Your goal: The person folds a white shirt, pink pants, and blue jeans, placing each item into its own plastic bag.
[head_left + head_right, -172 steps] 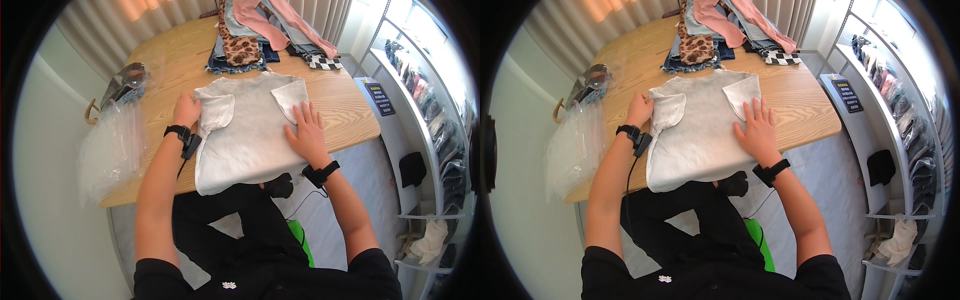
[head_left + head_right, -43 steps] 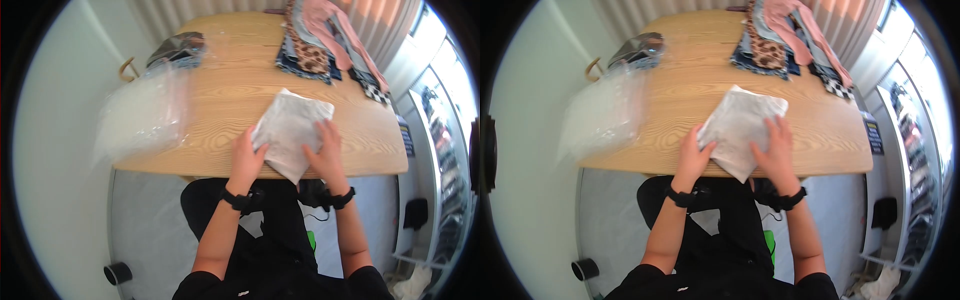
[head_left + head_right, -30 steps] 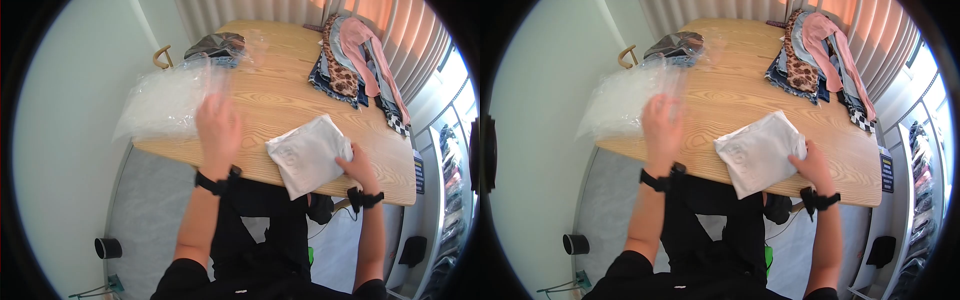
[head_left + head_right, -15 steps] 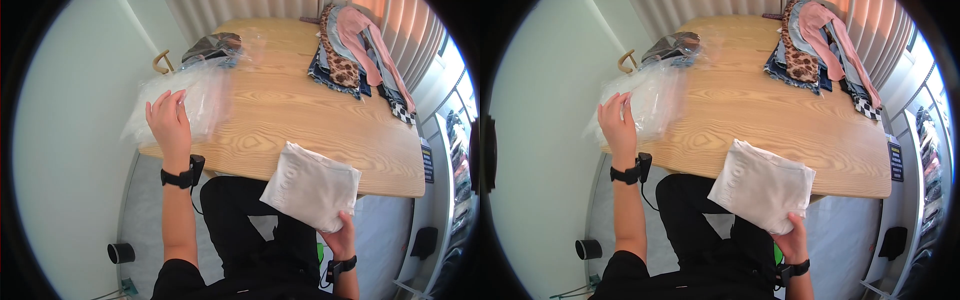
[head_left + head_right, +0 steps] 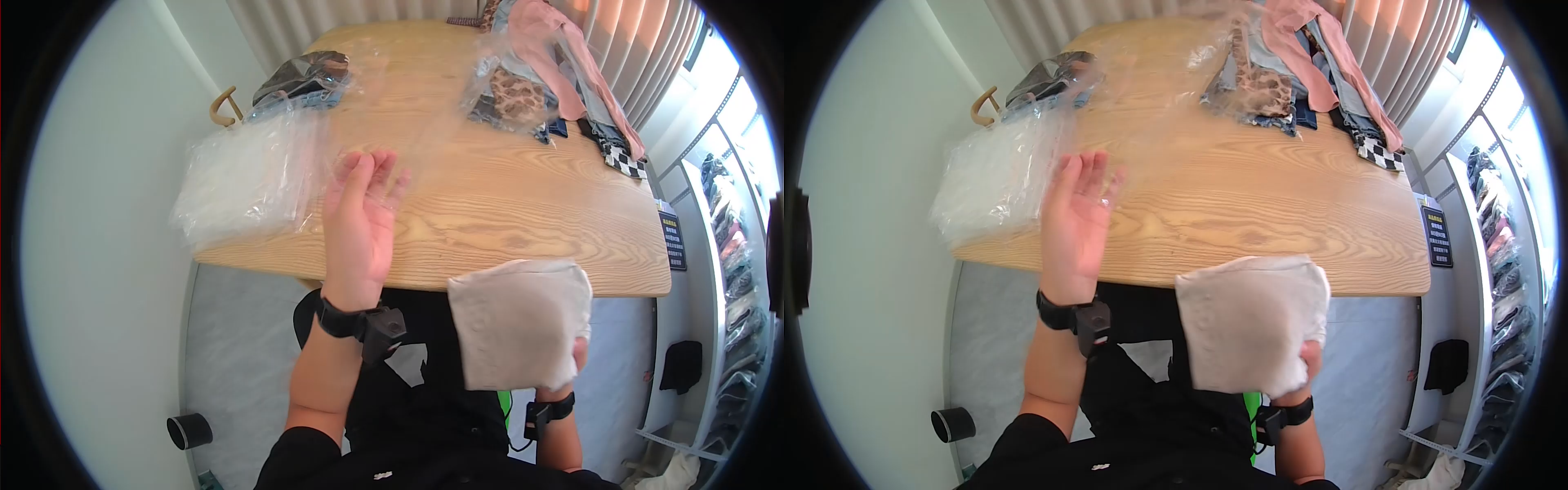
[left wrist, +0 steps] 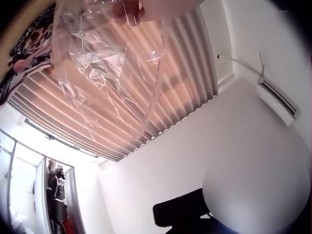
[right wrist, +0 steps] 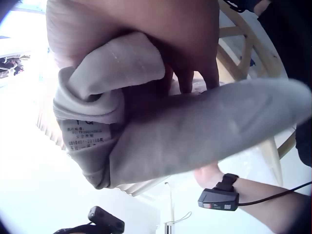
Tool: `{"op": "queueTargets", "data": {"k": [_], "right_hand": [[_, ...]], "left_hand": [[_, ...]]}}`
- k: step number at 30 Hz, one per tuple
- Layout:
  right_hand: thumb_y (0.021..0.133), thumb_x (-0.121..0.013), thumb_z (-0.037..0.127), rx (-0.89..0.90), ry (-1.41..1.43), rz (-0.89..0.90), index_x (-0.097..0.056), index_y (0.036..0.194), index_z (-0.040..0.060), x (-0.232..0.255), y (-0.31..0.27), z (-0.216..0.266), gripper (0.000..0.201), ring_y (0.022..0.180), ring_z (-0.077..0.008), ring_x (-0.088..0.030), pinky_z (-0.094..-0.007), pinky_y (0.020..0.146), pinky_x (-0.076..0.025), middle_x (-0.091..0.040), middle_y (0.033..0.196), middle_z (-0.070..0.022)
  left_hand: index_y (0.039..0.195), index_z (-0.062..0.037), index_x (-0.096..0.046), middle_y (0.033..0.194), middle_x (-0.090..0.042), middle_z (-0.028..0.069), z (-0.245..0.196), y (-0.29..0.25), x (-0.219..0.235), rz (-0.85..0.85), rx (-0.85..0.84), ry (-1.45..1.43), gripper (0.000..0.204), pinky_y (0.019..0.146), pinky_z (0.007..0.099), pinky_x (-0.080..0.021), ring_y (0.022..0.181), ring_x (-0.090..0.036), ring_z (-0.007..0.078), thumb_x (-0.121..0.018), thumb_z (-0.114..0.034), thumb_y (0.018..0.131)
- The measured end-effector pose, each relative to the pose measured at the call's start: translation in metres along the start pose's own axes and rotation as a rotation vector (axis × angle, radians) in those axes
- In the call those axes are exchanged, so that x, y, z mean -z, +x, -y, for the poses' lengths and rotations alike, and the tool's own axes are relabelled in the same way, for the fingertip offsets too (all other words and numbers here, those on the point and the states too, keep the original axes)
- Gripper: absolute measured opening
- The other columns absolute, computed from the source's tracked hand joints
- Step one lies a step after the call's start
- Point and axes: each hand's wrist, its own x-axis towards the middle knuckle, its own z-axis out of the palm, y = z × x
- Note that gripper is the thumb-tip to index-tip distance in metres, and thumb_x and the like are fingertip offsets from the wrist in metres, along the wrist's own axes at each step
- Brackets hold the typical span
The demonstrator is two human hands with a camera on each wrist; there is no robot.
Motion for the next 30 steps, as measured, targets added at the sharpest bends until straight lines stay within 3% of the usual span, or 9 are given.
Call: {"op": "queueTargets", "data": {"k": [6,13,15,20,21,23,25,27,30], "right_hand": [[0.095,-0.038,0.053,0.173,0.114,-0.170,-0.040,0.140,0.0071,0.006,-0.027,0.030,0.064,0.121,-0.0293,-0.050,-0.0449,0.101,-0.043,-0.049,0.136,-0.0122],[0.094,-0.038,0.058,0.161,0.187,-0.061,-0.040,0.140,0.0081,0.017,-0.016,0.042,0.068,0.123,-0.0291,-0.048,-0.0440,0.102,-0.041,-0.048,0.138,-0.0106],[0.093,-0.040,0.057,0.170,0.200,-0.120,-0.039,0.140,0.0063,0.036,-0.011,0.039,0.069,0.123,-0.0305,-0.048,-0.0446,0.103,-0.040,-0.049,0.137,-0.0121],[0.094,-0.039,0.054,0.367,-0.240,-0.400,-0.042,0.138,0.0068,0.057,-0.027,0.048,0.065,0.121,-0.0278,-0.049,-0.0421,0.102,-0.041,-0.050,0.136,-0.0108],[0.094,-0.039,0.054,0.401,-0.385,-0.469,-0.042,0.138,0.0067,0.063,-0.034,0.050,0.064,0.120,-0.0274,-0.049,-0.0417,0.102,-0.041,-0.050,0.136,-0.0106],[0.094,-0.040,0.052,0.306,-0.032,-0.336,-0.044,0.135,0.0055,0.069,-0.048,0.055,0.062,0.117,-0.0259,-0.051,-0.0408,0.100,-0.042,-0.053,0.131,-0.0094],[0.095,-0.040,0.050,0.273,0.140,-0.308,-0.046,0.134,0.0042,0.058,-0.053,0.059,0.060,0.116,-0.0252,-0.052,-0.0405,0.100,-0.042,-0.054,0.129,-0.0088],[0.095,-0.039,0.049,0.284,0.195,-0.337,-0.046,0.133,0.0033,0.057,-0.053,0.060,0.060,0.116,-0.0249,-0.052,-0.0404,0.101,-0.042,-0.054,0.129,-0.0087],[0.094,-0.037,0.061,0.406,-0.482,-0.406,-0.035,0.143,0.0057,0.068,-0.052,0.058,0.074,0.128,-0.0252,-0.044,-0.0403,0.105,-0.039,-0.044,0.142,-0.0099]], "left_hand": [[0.117,0.0002,-0.048,0.118,-0.058,0.0087,0.041,0.012,0.033,-0.479,0.137,-0.449,0.021,0.107,0.0529,-0.039,0.115,-0.055,0.0250,-0.047,-0.005,0.097],[0.117,0.0014,-0.049,0.119,-0.058,0.0116,0.058,-0.016,0.051,-0.569,0.216,-0.544,0.022,0.106,0.0490,-0.040,0.121,-0.051,0.0262,-0.042,-0.001,0.095],[0.111,-0.0005,-0.055,0.117,-0.060,0.0116,0.075,-0.039,0.046,-0.460,0.366,-0.275,0.018,0.104,0.0421,-0.043,0.118,-0.053,0.0244,-0.047,-0.005,0.096],[0.123,0.0006,-0.057,0.110,-0.066,0.0088,0.081,-0.100,0.036,0.743,0.725,0.697,0.033,0.090,0.0282,-0.050,0.103,-0.063,0.0152,-0.061,-0.005,0.091],[0.123,0.0006,-0.057,0.110,-0.066,0.0088,0.071,-0.099,0.033,0.761,0.749,0.688,0.033,0.090,0.0282,-0.050,0.103,-0.063,0.0152,-0.061,-0.005,0.091],[0.114,0.0002,-0.063,0.097,-0.069,0.0078,0.046,-0.087,0.015,1.008,0.821,0.864,0.025,0.081,0.0268,-0.053,0.090,-0.066,0.0149,-0.062,-0.006,0.090],[0.106,-0.0004,-0.066,0.090,-0.069,0.0088,0.054,-0.077,0.008,0.740,0.393,1.043,0.018,0.073,0.0264,-0.054,0.081,-0.068,0.0184,-0.059,-0.004,0.089],[0.107,-0.0016,-0.064,0.107,-0.064,0.0153,0.081,-0.054,0.004,0.809,0.087,1.227,0.020,0.076,0.0319,-0.055,0.088,-0.068,0.0259,-0.060,-0.006,0.087],[0.114,-0.0024,-0.059,0.122,-0.056,0.0201,0.145,-0.042,0.002,1.219,-0.408,1.312,0.030,0.095,0.0406,-0.046,0.115,-0.056,0.0345,-0.062,-0.010,0.085]]}}
